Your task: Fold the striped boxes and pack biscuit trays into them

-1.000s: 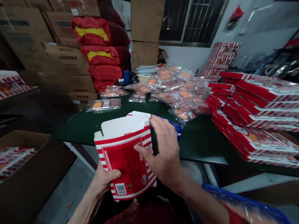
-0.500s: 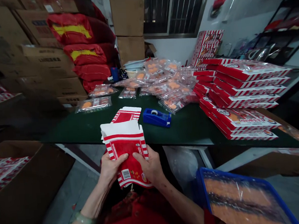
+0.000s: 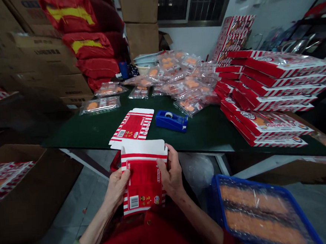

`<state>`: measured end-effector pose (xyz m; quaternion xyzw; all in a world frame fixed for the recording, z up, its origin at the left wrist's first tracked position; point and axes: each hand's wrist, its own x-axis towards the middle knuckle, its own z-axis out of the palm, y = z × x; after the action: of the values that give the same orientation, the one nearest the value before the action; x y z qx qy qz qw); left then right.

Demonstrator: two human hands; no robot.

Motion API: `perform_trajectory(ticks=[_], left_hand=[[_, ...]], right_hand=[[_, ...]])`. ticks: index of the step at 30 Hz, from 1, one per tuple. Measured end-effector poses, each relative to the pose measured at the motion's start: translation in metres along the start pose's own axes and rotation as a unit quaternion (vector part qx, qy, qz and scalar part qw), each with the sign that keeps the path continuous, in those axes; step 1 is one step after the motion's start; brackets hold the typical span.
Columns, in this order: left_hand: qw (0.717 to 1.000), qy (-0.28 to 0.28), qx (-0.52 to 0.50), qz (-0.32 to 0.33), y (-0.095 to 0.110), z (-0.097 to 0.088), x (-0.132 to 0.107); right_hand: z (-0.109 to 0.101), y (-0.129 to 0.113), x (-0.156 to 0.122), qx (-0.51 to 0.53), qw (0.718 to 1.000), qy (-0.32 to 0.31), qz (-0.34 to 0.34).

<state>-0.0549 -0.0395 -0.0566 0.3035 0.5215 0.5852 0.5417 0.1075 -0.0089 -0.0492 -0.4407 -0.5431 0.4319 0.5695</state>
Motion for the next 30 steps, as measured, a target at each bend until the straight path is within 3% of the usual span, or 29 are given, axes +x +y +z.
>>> perform_trajectory(ticks=[4, 6, 10, 13, 16, 22, 25, 27, 30], left_hand=[[0.990, 0.031, 0.031, 0.133, 0.005, -0.003, -0.003], [0.983, 0.016, 0.040, 0.180, 0.008, -0.004, 0.000], [0.980, 0.019, 0.096, 0.171, 0.013, -0.009, 0.012], [0.964, 0.058, 0.152, 0.209, 0.018, -0.013, 0.021], [0.950, 0.045, 0.206, 0.228, 0.024, -0.016, 0.027], [0.930, 0.057, 0.230, 0.280, 0.035, -0.018, 0.033], [0.925, 0.047, 0.218, 0.307, 0.037, -0.016, 0.037], [0.937, 0.056, 0.171, 0.300, 0.036, -0.014, 0.039], [0.949, 0.061, 0.121, 0.285, 0.037, -0.012, 0.042]], right_hand=[[0.003, 0.001, 0.007, -0.042, 0.997, 0.030, -0.052], [0.005, 0.004, 0.006, -0.056, 0.996, 0.043, -0.052], [0.010, 0.011, 0.007, -0.045, 0.995, 0.061, -0.066], [0.013, 0.018, 0.009, -0.079, 0.989, 0.087, -0.095], [0.011, 0.022, 0.011, -0.110, 0.983, 0.084, -0.120], [0.000, 0.005, 0.018, -0.097, 0.987, 0.000, -0.131], [-0.007, -0.011, 0.031, -0.051, 0.996, -0.027, -0.069], [-0.012, -0.019, 0.041, -0.008, 0.998, -0.055, -0.014], [-0.020, -0.026, 0.054, -0.028, 0.987, -0.160, 0.005]])
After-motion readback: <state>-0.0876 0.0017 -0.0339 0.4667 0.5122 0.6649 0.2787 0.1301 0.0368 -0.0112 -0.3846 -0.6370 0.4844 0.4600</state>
